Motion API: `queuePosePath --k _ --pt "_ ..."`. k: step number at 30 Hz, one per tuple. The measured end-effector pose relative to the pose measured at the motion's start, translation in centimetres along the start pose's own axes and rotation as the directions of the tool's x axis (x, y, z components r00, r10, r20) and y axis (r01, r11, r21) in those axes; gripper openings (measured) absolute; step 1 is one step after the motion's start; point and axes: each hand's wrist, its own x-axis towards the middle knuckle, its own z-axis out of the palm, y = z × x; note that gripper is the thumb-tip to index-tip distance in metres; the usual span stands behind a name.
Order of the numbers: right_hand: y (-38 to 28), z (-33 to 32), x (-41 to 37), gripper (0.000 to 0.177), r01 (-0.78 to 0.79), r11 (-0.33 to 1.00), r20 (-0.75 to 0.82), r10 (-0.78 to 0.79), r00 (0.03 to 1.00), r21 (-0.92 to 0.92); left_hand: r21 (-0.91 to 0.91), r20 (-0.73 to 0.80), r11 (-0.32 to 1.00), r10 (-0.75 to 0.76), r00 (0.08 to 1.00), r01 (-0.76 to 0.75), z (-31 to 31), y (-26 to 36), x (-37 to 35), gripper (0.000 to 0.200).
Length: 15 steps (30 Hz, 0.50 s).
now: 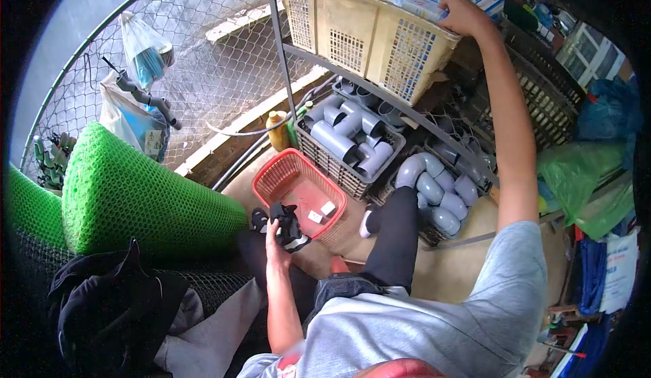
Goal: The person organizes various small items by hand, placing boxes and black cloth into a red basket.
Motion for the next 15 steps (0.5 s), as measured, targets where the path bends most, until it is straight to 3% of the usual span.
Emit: queuePosePath --k 3,6,8,9,10,11,12,13,15 --pt "-0.9 -0.5 -1.3 0.063 0.028 1.000 -0.113 -0.029 0.993 -0.012 0.007 -0.025 1.000 0.004 1.000 -0.004 1.0 0.7 -0.7 0.046" --pt "-0.7 -0.2 -2.0 0.063 0.062 0.994 -0.206 -0.043 0.978 0.087 0.073 0.059 0.995 0.070 0.996 -0.075 3.4 2.4 -1.9 0.044" --pt "-0.4 0.1 -3.2 0.062 0.050 0.964 -0.526 0.098 0.845 0.261 0.017 0.102 0.996 0.080 0.991 -0.082 4.5 3.3 -2.5 0.043" --pt "-0.5 0.1 -4.0 0.062 0.051 0.964 -0.529 0.098 0.843 0.260 0.001 0.090 0.996 0.092 0.992 -0.093 4.9 3.7 -2.4 0.042" --pt "-0.7 0.2 -5.1 0.060 0.259 0.817 -0.626 0.152 0.765 0.515 -0.015 0.076 0.995 0.101 0.992 -0.100 5.6 4.2 -2.4 0.042" --pt "-0.9 0.4 -6.5 0.057 0.469 0.572 -0.685 0.242 0.687 0.673 -0.031 0.052 0.987 0.156 0.986 -0.155 6.4 4.5 -2.4 0.041" --pt "-2.9 0.1 -8.9 0.055 0.532 0.333 -0.620 0.273 0.735 0.778 -0.060 0.084 0.985 0.167 0.982 -0.162 6.4 4.9 -1.6 0.039" --pt "-6.1 -0.2 -11.9 0.053 0.552 0.069 -0.547 0.282 0.788 0.831 -0.046 0.100 0.973 0.230 0.968 -0.226 7.7 5.5 -1.4 0.040" --pt "-11.7 0.4 -17.7 0.053 0.341 -0.317 -0.292 0.194 0.937 0.885 -0.037 0.105 0.938 0.346 0.932 -0.345 11.6 7.4 -1.6 0.041"
